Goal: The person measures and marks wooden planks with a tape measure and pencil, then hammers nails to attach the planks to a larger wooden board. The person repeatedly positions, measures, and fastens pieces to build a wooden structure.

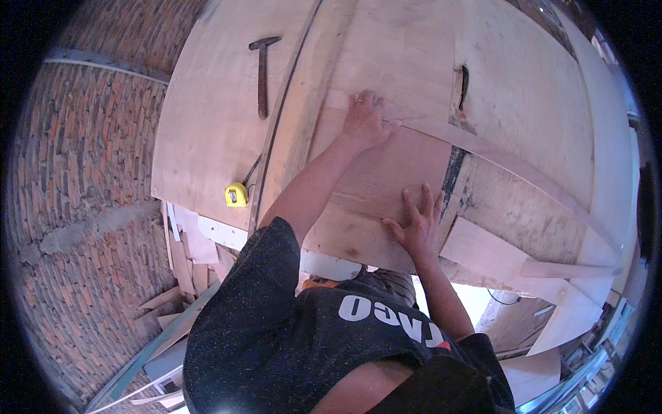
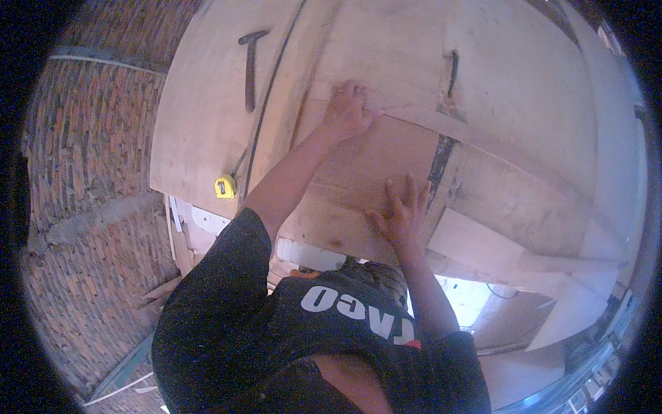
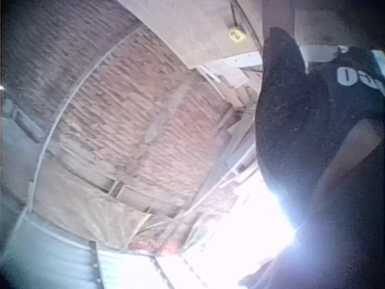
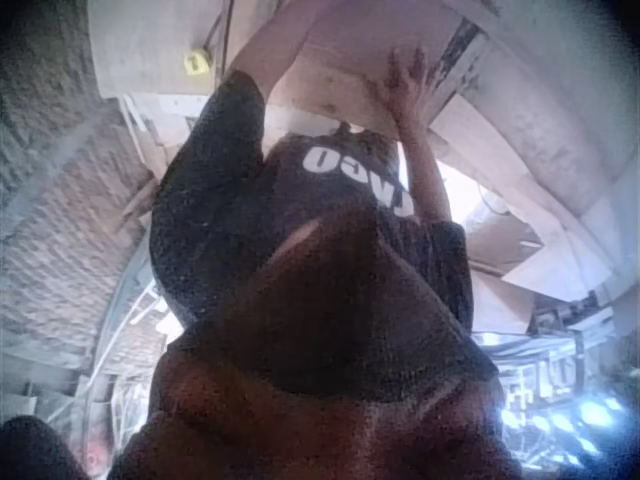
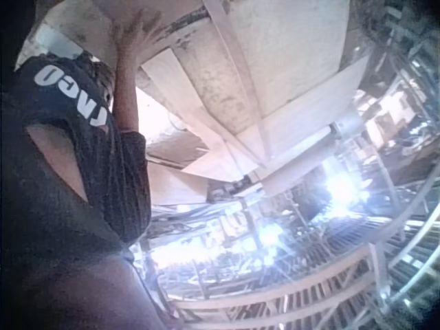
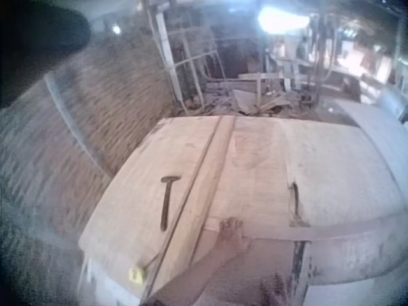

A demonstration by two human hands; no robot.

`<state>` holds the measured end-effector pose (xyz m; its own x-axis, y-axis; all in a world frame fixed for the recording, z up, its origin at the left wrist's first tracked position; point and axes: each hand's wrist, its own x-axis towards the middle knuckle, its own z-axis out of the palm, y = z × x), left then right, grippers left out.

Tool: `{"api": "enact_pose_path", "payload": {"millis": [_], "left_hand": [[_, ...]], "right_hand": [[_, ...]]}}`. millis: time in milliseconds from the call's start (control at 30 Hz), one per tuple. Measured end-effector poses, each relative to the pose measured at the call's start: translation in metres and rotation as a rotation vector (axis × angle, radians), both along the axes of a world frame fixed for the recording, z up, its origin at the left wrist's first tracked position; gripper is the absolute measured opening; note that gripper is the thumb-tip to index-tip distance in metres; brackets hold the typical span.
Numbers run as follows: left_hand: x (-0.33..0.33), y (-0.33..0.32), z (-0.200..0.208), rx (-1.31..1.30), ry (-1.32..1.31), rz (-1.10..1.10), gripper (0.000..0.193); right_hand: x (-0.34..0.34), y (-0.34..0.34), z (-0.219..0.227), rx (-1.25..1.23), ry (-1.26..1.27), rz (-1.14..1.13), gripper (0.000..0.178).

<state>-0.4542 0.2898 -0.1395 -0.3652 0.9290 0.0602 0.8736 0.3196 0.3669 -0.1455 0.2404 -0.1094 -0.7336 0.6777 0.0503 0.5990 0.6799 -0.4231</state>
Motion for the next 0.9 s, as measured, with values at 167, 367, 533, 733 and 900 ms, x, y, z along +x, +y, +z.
{"api": "enact_pose_path", "payload": {"millis": [167,367,533,733,900], "left_hand": [[0.002,-0.004,-0.009,0.089,0.088,0.006,0.087],[-0.002,0.002,-0.018,0.138,0.067,-0.001,0.092],[0.000,0.004,-0.015,0.126,0.084,0.010,0.090],[-0.005,0.011,-0.011,0.199,0.109,0.017,0.085],[-0.019,0.030,-0.014,0.232,0.139,0.009,0.084]], "right_hand": [[-0.008,-0.003,0.011,0.006,-0.184,-0.024,0.089],[-0.052,-0.008,-0.012,-0.077,-0.080,0.119,0.086],[-0.056,-0.005,-0.020,-0.016,-0.013,0.125,0.087],[-0.063,0.003,-0.018,-0.048,-0.002,0.094,0.086],[-0.079,0.021,-0.013,-0.061,-0.002,0.088,0.086]]}}
